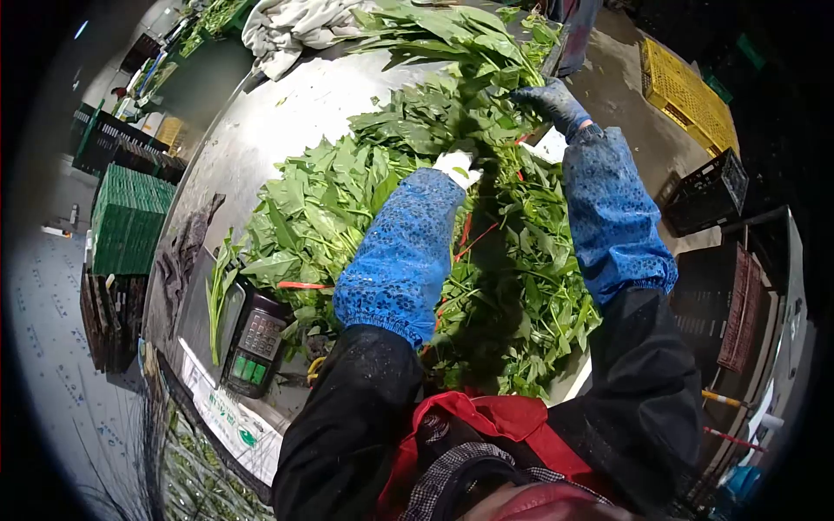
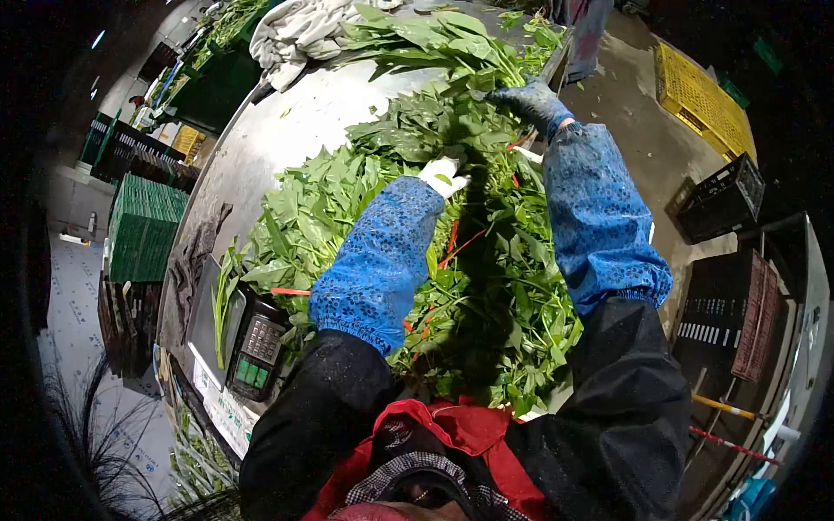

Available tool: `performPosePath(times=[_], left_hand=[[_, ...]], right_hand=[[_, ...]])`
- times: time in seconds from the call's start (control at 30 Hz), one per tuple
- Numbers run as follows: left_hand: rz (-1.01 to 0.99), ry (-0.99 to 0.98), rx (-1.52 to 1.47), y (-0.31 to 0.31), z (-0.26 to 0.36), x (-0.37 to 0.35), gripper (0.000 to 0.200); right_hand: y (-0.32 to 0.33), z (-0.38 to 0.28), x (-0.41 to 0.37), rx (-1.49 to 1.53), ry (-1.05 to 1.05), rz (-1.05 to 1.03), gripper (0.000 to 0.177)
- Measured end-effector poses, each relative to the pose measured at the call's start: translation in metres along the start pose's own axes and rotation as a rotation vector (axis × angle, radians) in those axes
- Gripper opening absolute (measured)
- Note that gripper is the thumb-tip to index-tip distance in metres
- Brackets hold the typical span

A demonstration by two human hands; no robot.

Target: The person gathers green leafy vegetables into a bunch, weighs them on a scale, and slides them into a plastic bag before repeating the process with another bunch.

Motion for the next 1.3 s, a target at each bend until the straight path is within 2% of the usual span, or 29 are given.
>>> performPosePath(times=[0.03, 0.07, 0.1, 0.13, 0.17, 0.2, 0.23, 0.27, 0.3, 0.33, 0.37, 0.47, 0.5, 0.57, 0.6, 0.67, 0.7, 0.77, 0.8, 0.87, 0.9, 0.97, 1.0, 1.07, 1.1, 1.17, 1.2, 1.27, 1.3], left_hand=[[0.010, -0.033, -0.061, 0.015, 0.006, -0.005, 0.061], [-0.026, 0.087, -0.153, 0.028, 0.013, -0.010, 0.069], [0.040, 0.198, -0.439, 0.048, 0.022, -0.018, 0.073], [0.105, 0.309, -0.725, 0.068, 0.030, -0.026, 0.077], [0.210, 0.346, -1.076, 0.081, 0.039, -0.037, 0.084], [0.327, 0.356, -1.426, 0.093, 0.047, -0.048, 0.091], [0.416, 0.139, -1.602, 0.104, 0.054, -0.051, 0.088], [0.290, 0.020, -1.792, 0.106, 0.045, -0.057, 0.088], [0.362, 0.078, -1.974, 0.140, 0.078, -0.082, 0.090], [0.427, 0.145, -2.120, 0.147, 0.084, -0.093, 0.090], [0.519, 0.176, -2.126, 0.165, 0.102, -0.108, 0.086], [0.680, 0.178, -2.112, 0.176, 0.119, -0.143, 0.080], [0.638, 0.121, -2.185, 0.175, 0.119, -0.154, 0.078], [0.567, 0.261, -2.205, 0.164, 0.111, -0.177, 0.077], [0.582, 0.252, -2.193, 0.160, 0.113, -0.183, 0.078], [0.642, 0.248, -2.125, 0.154, 0.113, -0.196, 0.077], [0.682, 0.383, -2.060, 0.148, 0.109, -0.206, 0.074], [0.490, 0.304, -2.255, 0.146, 0.107, -0.214, 0.062], [0.485, 0.397, -2.274, 0.151, 0.110, -0.219, 0.049], [0.473, 0.459, -2.134, 0.157, 0.109, -0.225, 0.039], [0.485, 0.290, -2.222, 0.155, 0.108, -0.220, 0.034], [0.132, 0.254, -2.410, 0.152, 0.100, -0.220, 0.037], [0.006, 0.165, -2.519, 0.154, 0.100, -0.218, 0.036], [-0.150, 0.180, -2.584, 0.163, 0.105, -0.218, 0.035], [-0.083, 0.151, -2.479, 0.164, 0.105, -0.216, 0.030], [0.375, 0.380, -2.118, 0.167, 0.115, -0.218, 0.024], [0.326, 0.329, -2.284, 0.155, 0.108, -0.211, 0.019], [0.380, 0.479, -2.261, 0.175, 0.140, -0.225, 0.021], [0.352, 0.627, -2.219, 0.182, 0.142, -0.227, 0.025]], right_hand=[[0.000, -0.009, -0.011, 0.114, -0.019, 0.031, 0.028], [0.000, -0.016, -0.023, 0.231, -0.034, 0.063, 0.034], [0.000, -0.025, -0.034, 0.346, -0.046, 0.096, 0.042], [-0.003, -0.042, -0.048, 0.457, -0.244, 0.134, 0.047], [-0.007, -0.052, -0.062, 0.371, -0.220, 0.120, 0.054], [-0.016, -0.056, -0.081, 0.392, -0.122, 0.162, 0.065], [-0.034, -0.073, -0.104, 0.619, -0.071, 0.188, 0.076], [-0.045, -0.057, -0.116, 0.216, -0.107, 0.193, 0.100], [-0.061, -0.069, -0.137, 0.281, -0.094, 0.221, 0.103], [-0.073, -0.074, -0.155, 0.179, -0.061, 0.238, 0.099], [-0.081, -0.101, -0.170, -0.125, 0.053, 0.299, 0.098], [-0.112, -0.104, -0.208, -0.081, -0.068, 0.302, 0.097], [-0.120, -0.104, -0.214, -0.127, 0.016, 0.341, 0.097], [-0.132, -0.104, -0.234, -0.096, 0.011, 0.306, 0.098], [-0.131, -0.122, -0.241, -0.208, -0.024, 0.250, 0.097], [-0.144, -0.115, -0.257, -0.333, 0.095, 0.204, 0.094], [-0.151, -0.108, -0.265, -0.403, 0.165, 0.156, 0.091], [-0.162, -0.096, -0.277, -0.409, 0.155, 0.079, 0.089], [-0.163, -0.110, -0.278, -0.397, 0.043, 0.055, 0.090], [-0.161, -0.114, -0.276, -0.449, -0.003, 0.036, 0.090], [-0.163, -0.113, -0.275, -0.400, -0.022, 0.022, 0.090], [-0.160, -0.111, -0.275, -0.505, 0.120, 0.045, 0.098], [-0.153, -0.138, -0.266, -0.326, 0.086, 0.055, 0.115], [-0.149, -0.140, -0.261, -0.468, 0.175, 0.141, 0.128], [-0.145, -0.166, -0.252, -0.406, 0.199, 0.137, 0.132], [-0.152, -0.201, -0.242, -0.645, 0.155, 0.117, 0.133], [-0.156, -0.214, -0.238, -0.628, 0.240, 0.169, 0.120], [-0.168, -0.226, -0.232, -0.933, 0.383, 0.066, 0.089], [-0.175, -0.210, -0.229, -0.692, 0.472, 0.047, 0.064]])
Point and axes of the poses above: each hand's wrist, its own x-axis towards the middle knuckle, its own y-axis out of the back of the hand, z = x × y, the point moved 1 cm from there along x, towards the middle knuckle, and after that the axes turned 5 degrees about z, right-handed, at the moved point
